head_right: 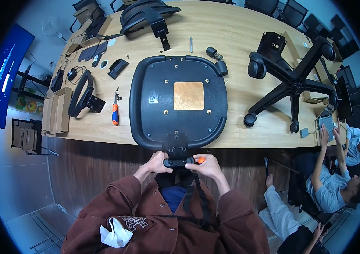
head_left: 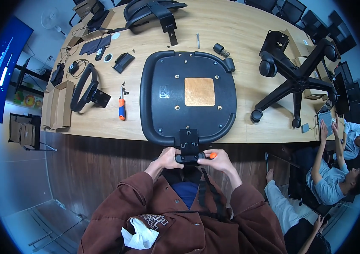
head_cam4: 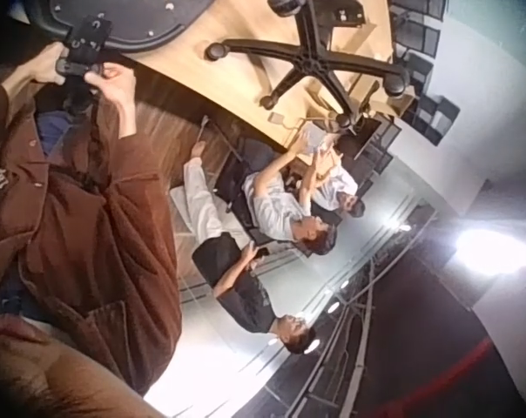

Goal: Use a screwdriver to attach metal plates and armrests to the bottom of an office chair seat.

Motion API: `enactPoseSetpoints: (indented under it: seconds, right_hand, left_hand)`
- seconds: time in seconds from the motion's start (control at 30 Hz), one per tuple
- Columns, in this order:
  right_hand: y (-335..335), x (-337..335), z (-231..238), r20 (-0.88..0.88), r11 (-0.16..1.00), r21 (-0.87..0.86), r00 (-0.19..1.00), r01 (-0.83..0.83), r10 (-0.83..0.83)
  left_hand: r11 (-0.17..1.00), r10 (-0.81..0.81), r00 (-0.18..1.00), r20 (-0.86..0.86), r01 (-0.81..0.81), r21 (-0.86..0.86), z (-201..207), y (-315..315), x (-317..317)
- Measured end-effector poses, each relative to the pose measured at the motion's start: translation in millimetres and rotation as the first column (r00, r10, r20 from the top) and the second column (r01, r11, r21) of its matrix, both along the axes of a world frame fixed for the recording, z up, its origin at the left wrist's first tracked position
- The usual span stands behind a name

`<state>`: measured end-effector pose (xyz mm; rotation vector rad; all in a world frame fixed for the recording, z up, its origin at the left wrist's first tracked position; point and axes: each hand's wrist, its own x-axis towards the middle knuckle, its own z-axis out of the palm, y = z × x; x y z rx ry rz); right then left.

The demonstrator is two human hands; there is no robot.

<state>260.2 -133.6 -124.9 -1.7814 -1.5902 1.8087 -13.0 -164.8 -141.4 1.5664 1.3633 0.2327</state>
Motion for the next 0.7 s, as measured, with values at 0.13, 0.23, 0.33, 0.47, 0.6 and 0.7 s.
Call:
enactPoseSetpoints:
  seconds: [0.13,0.23,0.33,0.47,0.6,0.7]
  right_hand:
    - [-10,-21,14,0.263,0.915,0.297,0.944,-0.274,0.198]
    - [-21,-27,-8,0.242,0.852,0.461,0.959,-0.248,0.148]
    - [-21,-28,-19,0.121,0.861,0.496,0.991,-0.113,0.06]
    - [-24,-33,-24,0.099,0.852,0.517,0.994,-0.083,0.037]
    - [-24,-35,-27,-0.019,0.856,0.515,0.999,0.046,-0.043]
    - [-25,-31,-37,-0.086,0.842,0.525,0.992,0.123,-0.091]
  left_hand:
    - [0.992,0.102,0.995,0.013,-0.101,-0.081,-10,-5,-7]
    - [0.986,0.119,0.993,0.004,-0.118,-0.12,-10,-3,-6]
    - [0.987,0.118,0.992,-0.046,-0.123,-0.103,-15,-4,-3]
    - [0.973,0.23,0.973,-0.005,-0.229,0.029,-27,-10,-3]
    - [0.919,0.322,0.942,0.098,-0.335,0.208,-35,-21,11]
    - [0.919,0.379,0.925,-0.036,-0.371,0.136,-8,-15,26]
